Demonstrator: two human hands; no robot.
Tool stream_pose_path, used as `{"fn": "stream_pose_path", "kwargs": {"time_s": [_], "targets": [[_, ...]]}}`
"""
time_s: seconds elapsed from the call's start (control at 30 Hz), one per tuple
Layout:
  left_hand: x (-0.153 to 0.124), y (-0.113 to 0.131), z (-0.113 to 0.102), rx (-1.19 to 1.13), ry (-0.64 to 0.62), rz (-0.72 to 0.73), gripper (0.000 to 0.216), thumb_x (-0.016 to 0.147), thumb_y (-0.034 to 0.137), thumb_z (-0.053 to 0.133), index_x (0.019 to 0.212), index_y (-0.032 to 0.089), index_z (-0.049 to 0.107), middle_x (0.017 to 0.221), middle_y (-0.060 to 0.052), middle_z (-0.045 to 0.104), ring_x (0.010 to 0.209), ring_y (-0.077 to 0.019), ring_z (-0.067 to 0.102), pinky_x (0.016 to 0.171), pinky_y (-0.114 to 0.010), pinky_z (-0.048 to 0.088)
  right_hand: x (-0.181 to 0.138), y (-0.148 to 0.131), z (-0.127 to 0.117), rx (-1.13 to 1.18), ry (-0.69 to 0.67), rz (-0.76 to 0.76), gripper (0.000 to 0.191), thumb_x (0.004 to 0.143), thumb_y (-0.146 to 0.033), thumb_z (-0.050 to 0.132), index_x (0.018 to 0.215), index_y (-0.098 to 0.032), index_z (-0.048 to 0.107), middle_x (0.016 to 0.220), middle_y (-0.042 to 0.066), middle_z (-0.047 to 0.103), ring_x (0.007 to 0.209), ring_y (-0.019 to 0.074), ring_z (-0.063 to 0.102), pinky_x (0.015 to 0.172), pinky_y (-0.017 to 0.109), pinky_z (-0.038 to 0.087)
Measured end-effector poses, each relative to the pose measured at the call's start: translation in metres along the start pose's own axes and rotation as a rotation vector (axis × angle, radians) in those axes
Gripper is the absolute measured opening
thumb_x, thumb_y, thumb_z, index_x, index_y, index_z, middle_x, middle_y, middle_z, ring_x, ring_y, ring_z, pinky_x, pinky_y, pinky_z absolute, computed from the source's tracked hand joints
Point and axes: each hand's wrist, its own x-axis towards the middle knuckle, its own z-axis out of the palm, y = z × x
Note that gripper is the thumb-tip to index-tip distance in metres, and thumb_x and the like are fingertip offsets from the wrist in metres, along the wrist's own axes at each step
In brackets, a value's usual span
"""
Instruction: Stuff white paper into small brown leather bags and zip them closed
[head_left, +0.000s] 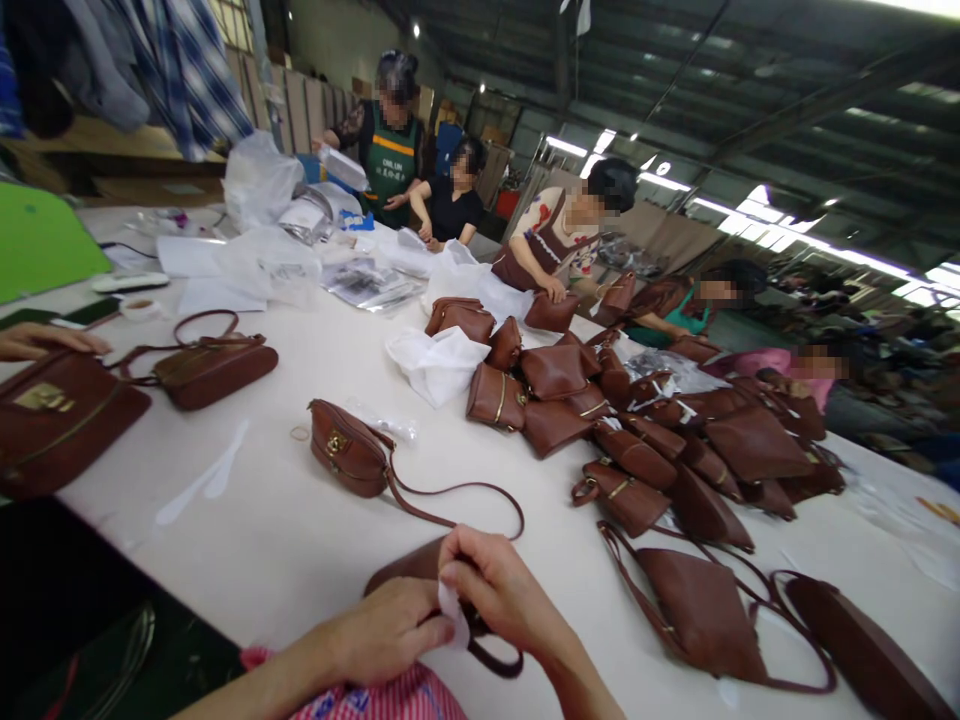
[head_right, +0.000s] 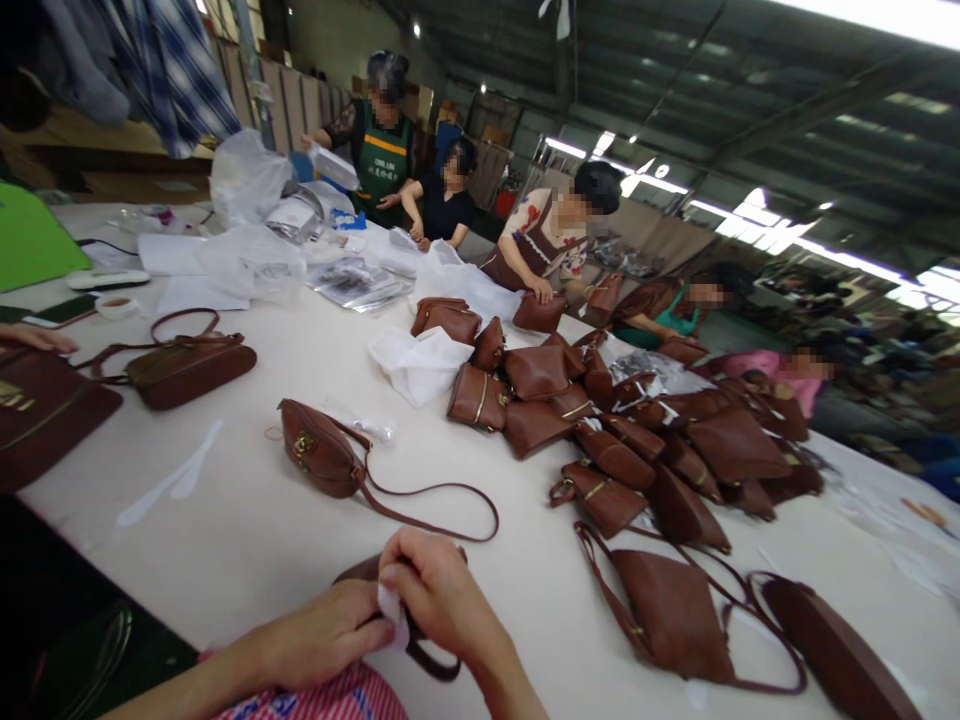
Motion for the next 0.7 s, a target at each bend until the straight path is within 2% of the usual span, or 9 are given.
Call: {"fn": "stream_pose_path", "kwargs": {"time_s": [0.07,0.2,0.27,0.37,0.43,0.5,0.6,0.63,0.7], "targets": [[0.001,0.005,0.001,0.043,-0.017,0.004,0.022,0.09,0.029,0.046,0.089,0.02,0.066,0.095,-0.004,0.072,0.088,-0.0219,0.062,0.087,-0.03,0.046,0.004,-0.007,0.0,-0.088,-0.03,-0.051,0.015,0.079,-0.008,0.05,0.072,-0.02,0.057,0.067,-0.005,0.056,0.064,0.0111,0.05,0.061,0.021,0.035],[0.0,0.007,0.005,-0.049,0.028,0.001,0.042,0.098,0.04,0.029,0.094,0.02,0.065,0.093,-0.005,0.071,0.085,-0.0206,0.06,0.083,-0.029,0.047,0.01,-0.018,0.01,-0.114,0.09,-0.091,0.018,0.08,-0.008,0.048,0.073,-0.021,0.058,0.067,-0.004,0.057,0.063,0.0115,0.051,0.062,0.021,0.037],[0.0,0.004,0.008,-0.096,0.065,0.011,0.052,0.099,0.05,0.021,0.094,0.019,0.064,0.091,-0.006,0.069,0.083,-0.0205,0.058,0.08,-0.028,0.047,0.013,-0.023,0.016,-0.102,0.106,-0.121,0.018,0.081,-0.008,0.048,0.073,-0.021,0.059,0.067,-0.004,0.058,0.063,0.0113,0.051,0.062,0.021,0.038],[0.003,-0.003,0.01,-0.164,0.097,-0.022,0.062,0.091,0.069,0.026,0.081,0.018,0.059,0.077,-0.005,0.062,0.07,-0.0185,0.051,0.066,-0.028,0.044,0.021,-0.028,0.016,-0.117,0.083,-0.195,0.017,0.082,-0.01,0.05,0.073,-0.021,0.059,0.07,-0.004,0.059,0.067,0.0113,0.053,0.065,0.021,0.039],[0.007,-0.006,0.007,-0.28,0.063,-0.099,0.067,0.086,0.077,0.025,0.068,0.018,0.051,0.06,-0.001,0.051,0.055,-0.0142,0.04,0.052,-0.026,0.035,0.026,-0.027,0.006,-0.029,0.102,-0.177,0.014,0.083,-0.013,0.051,0.075,-0.021,0.059,0.067,-0.005,0.058,0.064,0.011,0.053,0.064,0.021,0.041],[0.01,-0.011,0.0,-0.413,0.055,-0.194,0.067,0.084,0.079,0.024,0.063,0.019,0.045,0.051,0.003,0.041,0.047,-0.0109,0.031,0.045,-0.025,0.024,0.026,-0.018,-0.011,0.167,0.19,-0.094,0.009,0.085,-0.021,0.053,0.077,-0.021,0.058,0.063,-0.005,0.056,0.058,0.011,0.053,0.059,0.022,0.043],[0.012,-0.023,-0.011,-0.518,0.142,-0.281,0.067,0.081,0.081,0.029,0.063,0.019,0.045,0.049,0.004,0.04,0.044,-0.0096,0.03,0.044,-0.024,0.02,0.013,0.006,-0.032,0.391,0.388,0.01,0.018,0.087,-0.037,0.055,0.08,-0.02,0.056,0.068,-0.002,0.059,0.063,0.0133,0.058,0.057,0.023,0.047],[0.011,-0.028,-0.014,-0.523,0.167,-0.287,0.068,0.08,0.082,0.03,0.062,0.018,0.046,0.049,0.004,0.041,0.044,-0.0096,0.031,0.044,-0.024,0.021,0.007,0.016,-0.034,0.397,0.405,0.025,0.022,0.088,-0.041,0.054,0.081,-0.02,0.056,0.072,-0.001,0.06,0.068,0.0146,0.06,0.059,0.024,0.048],[0.009,-0.039,-0.017,-0.51,0.178,-0.285,0.071,0.08,0.082,0.027,0.058,0.018,0.047,0.047,0.003,0.042,0.043,-0.0101,0.034,0.045,-0.024,0.024,-0.006,0.035,-0.028,0.325,0.311,0.03,0.026,0.089,-0.044,0.055,0.089,-0.019,0.061,0.082,0.003,0.065,0.076,0.0172,0.062,0.065,0.027,0.049]]}}
